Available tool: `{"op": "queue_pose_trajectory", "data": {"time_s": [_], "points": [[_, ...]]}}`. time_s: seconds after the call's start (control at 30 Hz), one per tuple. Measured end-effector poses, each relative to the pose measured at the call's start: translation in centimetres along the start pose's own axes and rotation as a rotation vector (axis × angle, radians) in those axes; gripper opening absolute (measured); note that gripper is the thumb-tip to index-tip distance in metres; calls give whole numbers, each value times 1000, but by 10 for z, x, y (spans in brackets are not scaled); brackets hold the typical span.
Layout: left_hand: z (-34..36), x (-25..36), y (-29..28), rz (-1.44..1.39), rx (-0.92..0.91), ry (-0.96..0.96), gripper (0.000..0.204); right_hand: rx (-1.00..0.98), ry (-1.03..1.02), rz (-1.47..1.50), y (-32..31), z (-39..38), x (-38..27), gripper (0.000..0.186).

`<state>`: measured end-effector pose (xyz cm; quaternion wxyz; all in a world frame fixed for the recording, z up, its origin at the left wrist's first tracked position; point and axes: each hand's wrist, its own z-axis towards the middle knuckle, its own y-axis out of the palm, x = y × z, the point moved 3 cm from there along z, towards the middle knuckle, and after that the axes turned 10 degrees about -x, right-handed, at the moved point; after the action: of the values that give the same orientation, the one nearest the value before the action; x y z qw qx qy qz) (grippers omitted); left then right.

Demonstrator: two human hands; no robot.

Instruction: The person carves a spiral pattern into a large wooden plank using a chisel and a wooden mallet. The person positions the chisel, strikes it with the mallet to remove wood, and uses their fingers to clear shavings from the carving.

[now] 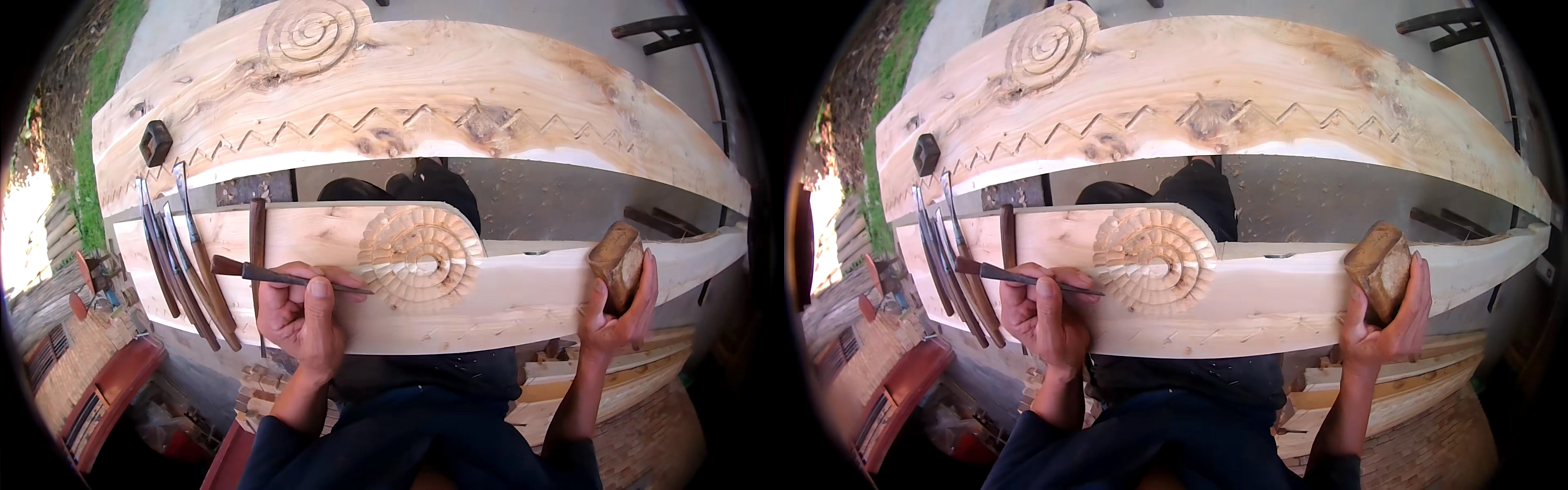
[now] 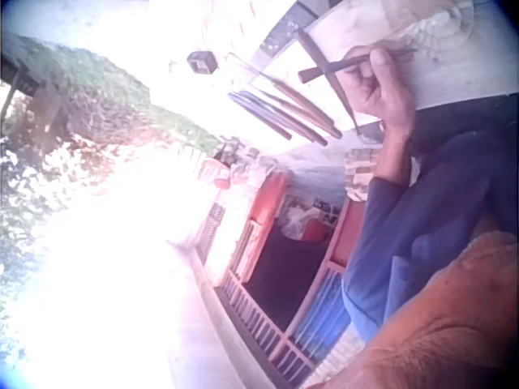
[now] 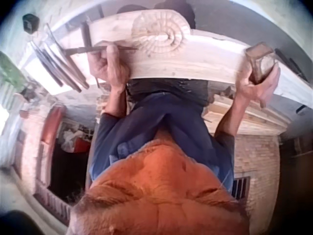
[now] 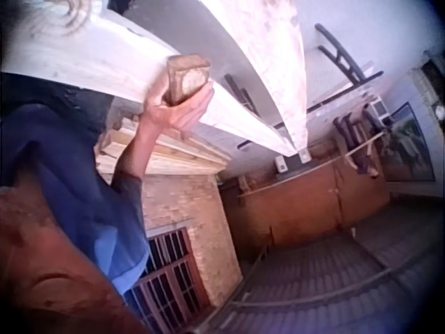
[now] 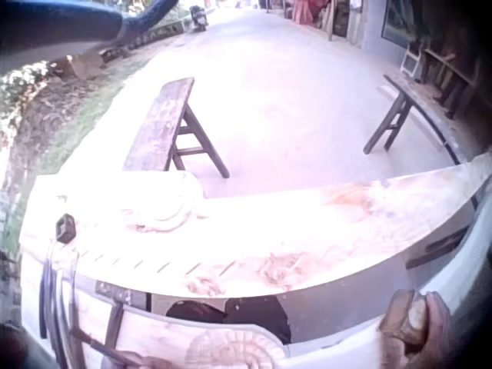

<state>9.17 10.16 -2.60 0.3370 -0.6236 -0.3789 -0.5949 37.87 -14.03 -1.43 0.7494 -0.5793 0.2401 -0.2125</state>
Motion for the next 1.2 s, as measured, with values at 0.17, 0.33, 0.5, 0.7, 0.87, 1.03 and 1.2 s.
{"op": "queue_pose_trajectory", "data": {"time_s": [0.17, 0.33, 0.5, 0.7, 0.87, 1.03, 1.2], "points": [[-4, 17, -7, 16, 37, 26, 14, 53, -20, 32, -2, 3, -1, 66], [-17, 49, -33, 228, 150, 197, 14, 29, -21, 54, -8, 3, -3, 65], [-37, 40, -67, 677, 227, 469, 18, 11, -56, 63, -10, -1, -1, 59], [-47, 9, -44, 710, -62, 487, 26, 5, -68, 75, 5, -11, 9, 65], [-36, 11, -31, 784, -16, 472, 19, 15, -49, 46, 7, -15, 14, 67], [-21, 30, -33, 966, -76, 454, 17, 6, -43, 20, 2, -11, 13, 69], [-29, 40, -47, 1032, -28, 416, 17, 23, -43, 36, 3, -1, 3, 67]]}}
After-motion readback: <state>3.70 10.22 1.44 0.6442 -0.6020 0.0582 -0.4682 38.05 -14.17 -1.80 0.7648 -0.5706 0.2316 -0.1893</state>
